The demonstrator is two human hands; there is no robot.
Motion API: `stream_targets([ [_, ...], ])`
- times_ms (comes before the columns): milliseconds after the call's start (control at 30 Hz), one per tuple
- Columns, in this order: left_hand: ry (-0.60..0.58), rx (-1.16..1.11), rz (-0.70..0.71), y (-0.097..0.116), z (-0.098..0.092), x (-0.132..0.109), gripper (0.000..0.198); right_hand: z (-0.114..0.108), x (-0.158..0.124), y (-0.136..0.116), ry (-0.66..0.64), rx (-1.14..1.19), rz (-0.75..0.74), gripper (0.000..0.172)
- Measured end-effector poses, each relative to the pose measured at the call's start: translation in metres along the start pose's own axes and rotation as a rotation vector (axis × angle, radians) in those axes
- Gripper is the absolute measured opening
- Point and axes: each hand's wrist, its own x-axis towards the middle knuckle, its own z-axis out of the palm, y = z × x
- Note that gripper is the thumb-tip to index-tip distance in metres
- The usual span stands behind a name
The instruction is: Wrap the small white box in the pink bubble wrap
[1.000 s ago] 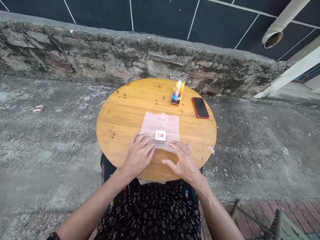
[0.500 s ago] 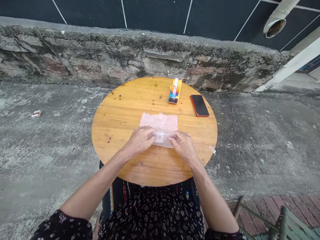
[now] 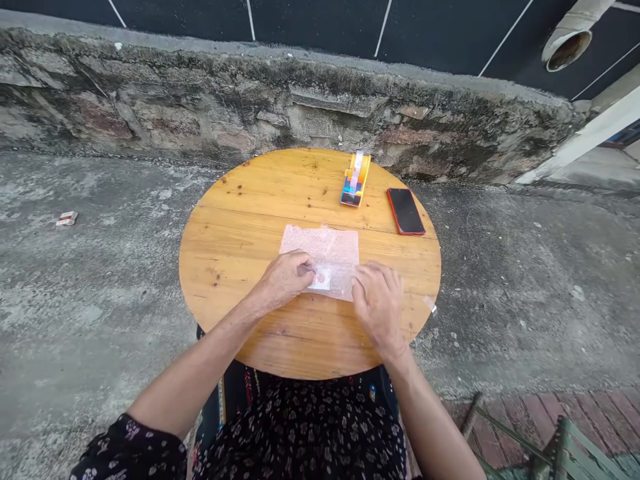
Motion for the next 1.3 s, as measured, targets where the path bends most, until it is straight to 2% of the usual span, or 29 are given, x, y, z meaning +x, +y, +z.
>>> stream_targets([
  [67,-0.003,-0.008,-0.008,-0.002,0.001,0.003,0.013,-0.002,-0.006,-0.013,-0.035,0.022,-0.113,0.019],
  [133,-0.005,-0.006,-0.013,-0.003,0.001,0.005,0.013,-0.001,-0.01,-0.023,-0.129,0.05,-0.204,0.022],
  [200,-0.009,-0.001,-0.009,-0.003,0.0,0.007,0.013,0.002,-0.01,-0.026,-0.182,0.062,-0.241,0.024],
  [367,-0.029,0.007,0.0,-0.004,0.0,0.007,0.014,0.003,0.0,-0.018,-0.119,0.047,-0.16,0.021],
  [467,-0.023,0.006,-0.017,-0.006,0.001,0.006,0.014,0.0,0.011,-0.01,-0.162,0.066,-0.102,0.022],
  [633,-0.001,0.015,0.0,-0.001,-0.001,0.003,0.013,0.0,0.039,0.018,-0.221,0.355,0.025,0.019],
  [733,0.031,0.039,0.119,0.009,-0.005,-0.011,0.015,-0.003,0.057,0.034,-0.284,0.475,0.127,0.017],
  [800,0.084,0.13,0.208,0.015,-0.007,-0.028,0.017,-0.007,0.066,0.037,-0.351,0.488,0.116,0.016],
  [933,0.193,0.284,0.295,0.021,0.001,-0.072,0.015,-0.008,0.069,0.024,-0.572,0.421,-0.132,0.02],
  [1033,0.216,0.294,0.284,0.019,0.014,-0.097,0.016,0.002,0.06,0.007,-0.666,0.245,-0.281,0.04],
  [1133,0.209,0.271,0.277,0.016,0.025,-0.108,0.015,0.013,0.051,-0.004,-0.7,0.084,-0.309,0.051],
  [1300,0.203,0.239,0.272,0.016,0.028,-0.11,0.014,0.022,0.048,-0.008,-0.65,0.006,-0.305,0.042],
])
